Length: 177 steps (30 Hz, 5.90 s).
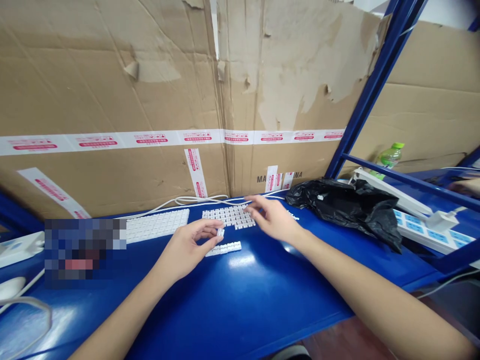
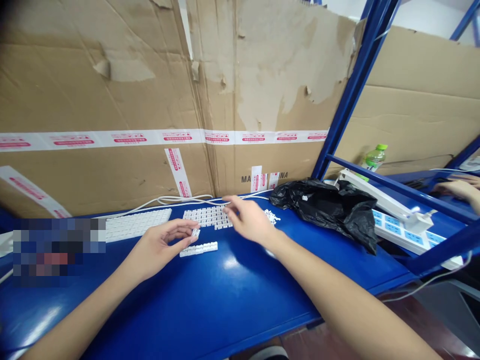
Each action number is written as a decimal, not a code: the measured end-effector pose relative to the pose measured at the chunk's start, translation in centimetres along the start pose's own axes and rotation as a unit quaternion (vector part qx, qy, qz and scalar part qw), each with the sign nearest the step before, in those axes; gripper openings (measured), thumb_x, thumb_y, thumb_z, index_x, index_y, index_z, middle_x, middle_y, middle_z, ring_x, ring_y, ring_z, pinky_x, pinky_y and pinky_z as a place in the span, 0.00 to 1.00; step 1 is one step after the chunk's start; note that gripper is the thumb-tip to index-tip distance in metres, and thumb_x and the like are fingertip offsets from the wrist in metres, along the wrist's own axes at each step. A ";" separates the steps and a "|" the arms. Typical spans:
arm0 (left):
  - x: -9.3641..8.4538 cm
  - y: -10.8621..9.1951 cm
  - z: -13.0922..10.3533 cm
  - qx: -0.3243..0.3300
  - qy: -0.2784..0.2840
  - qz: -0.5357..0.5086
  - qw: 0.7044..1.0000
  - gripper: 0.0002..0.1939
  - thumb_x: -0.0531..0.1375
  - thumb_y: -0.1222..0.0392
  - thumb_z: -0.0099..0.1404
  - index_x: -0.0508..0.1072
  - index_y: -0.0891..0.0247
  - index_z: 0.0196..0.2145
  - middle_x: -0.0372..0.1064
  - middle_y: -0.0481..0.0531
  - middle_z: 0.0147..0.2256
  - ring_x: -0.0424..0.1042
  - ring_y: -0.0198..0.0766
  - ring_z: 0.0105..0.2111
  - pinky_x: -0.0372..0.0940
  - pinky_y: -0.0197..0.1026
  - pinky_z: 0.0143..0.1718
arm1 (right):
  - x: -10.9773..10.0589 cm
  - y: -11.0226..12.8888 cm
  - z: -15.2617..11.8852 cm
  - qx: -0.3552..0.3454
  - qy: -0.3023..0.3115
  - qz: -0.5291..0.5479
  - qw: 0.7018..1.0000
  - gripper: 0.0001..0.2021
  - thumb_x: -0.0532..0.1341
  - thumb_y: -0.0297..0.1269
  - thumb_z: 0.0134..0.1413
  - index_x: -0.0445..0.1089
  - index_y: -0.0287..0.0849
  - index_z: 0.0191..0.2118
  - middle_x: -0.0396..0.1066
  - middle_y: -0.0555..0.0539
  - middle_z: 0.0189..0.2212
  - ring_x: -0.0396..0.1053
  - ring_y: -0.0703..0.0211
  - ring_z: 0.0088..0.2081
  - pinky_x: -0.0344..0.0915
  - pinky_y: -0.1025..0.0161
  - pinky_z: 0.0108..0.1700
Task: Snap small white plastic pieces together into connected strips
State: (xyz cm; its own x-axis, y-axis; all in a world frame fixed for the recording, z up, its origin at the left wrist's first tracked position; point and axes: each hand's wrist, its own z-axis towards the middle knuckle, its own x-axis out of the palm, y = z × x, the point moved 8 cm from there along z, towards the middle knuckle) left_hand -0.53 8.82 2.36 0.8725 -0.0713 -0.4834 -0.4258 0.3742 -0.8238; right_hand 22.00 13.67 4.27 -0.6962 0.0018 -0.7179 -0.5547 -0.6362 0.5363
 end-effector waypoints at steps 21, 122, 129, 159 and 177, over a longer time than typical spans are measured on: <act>-0.4 -0.9 -0.1 0.023 0.002 0.067 0.997 0.14 0.67 0.50 0.69 0.83 0.56 0.50 0.85 0.53 0.41 0.85 0.45 0.38 0.82 0.49 0.45 | 0.1 -8.4 -1.9 0.123 0.162 -0.231 0.952 0.39 0.55 0.59 0.74 0.64 0.30 0.75 0.63 0.26 0.73 0.59 0.29 0.75 0.55 0.39 0.76; 0.5 -2.7 -1.3 0.118 -0.030 0.022 0.992 0.13 0.69 0.57 0.71 0.82 0.56 0.52 0.84 0.53 0.46 0.86 0.43 0.41 0.84 0.47 0.48 | -0.2 -2.3 0.4 0.054 -0.082 0.254 0.962 0.10 0.71 0.45 0.65 0.76 0.45 0.44 0.80 0.46 0.38 0.76 0.57 0.35 0.74 0.59 0.37; 0.4 -2.6 -1.2 0.113 -0.033 0.007 0.993 0.13 0.68 0.58 0.72 0.80 0.57 0.54 0.81 0.53 0.48 0.85 0.40 0.41 0.84 0.46 0.48 | -2.7 -5.4 0.3 0.016 -0.002 -0.135 0.991 0.06 0.66 0.27 0.64 0.79 0.44 0.40 0.83 0.44 0.40 0.76 0.47 0.45 0.72 0.54 0.50; 1.5 -2.1 -1.0 0.097 -0.009 -0.001 0.995 0.14 0.66 0.58 0.71 0.80 0.56 0.53 0.79 0.54 0.47 0.84 0.40 0.38 0.84 0.43 0.40 | 2.5 0.5 -0.8 0.083 0.082 0.415 0.902 0.14 0.76 0.44 0.58 0.77 0.43 0.41 0.83 0.47 0.34 0.80 0.58 0.35 0.77 0.59 0.42; 1.6 -0.9 -0.7 0.048 -0.012 -0.114 0.992 0.10 0.73 0.59 0.66 0.86 0.54 0.45 0.72 0.54 0.53 0.81 0.44 0.47 0.83 0.48 0.49 | 4.2 1.7 -1.9 0.145 0.094 0.495 0.852 0.16 0.82 0.42 0.48 0.82 0.41 0.38 0.86 0.44 0.41 0.85 0.54 0.43 0.81 0.52 0.56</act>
State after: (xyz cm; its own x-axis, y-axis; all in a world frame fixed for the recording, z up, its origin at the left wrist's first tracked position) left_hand 1.09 7.72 2.11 0.9495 -0.1429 -0.2794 -0.1929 0.4366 -0.8787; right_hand 18.98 11.10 1.28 -0.8179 -0.5657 0.1051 0.1524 -0.0367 0.9876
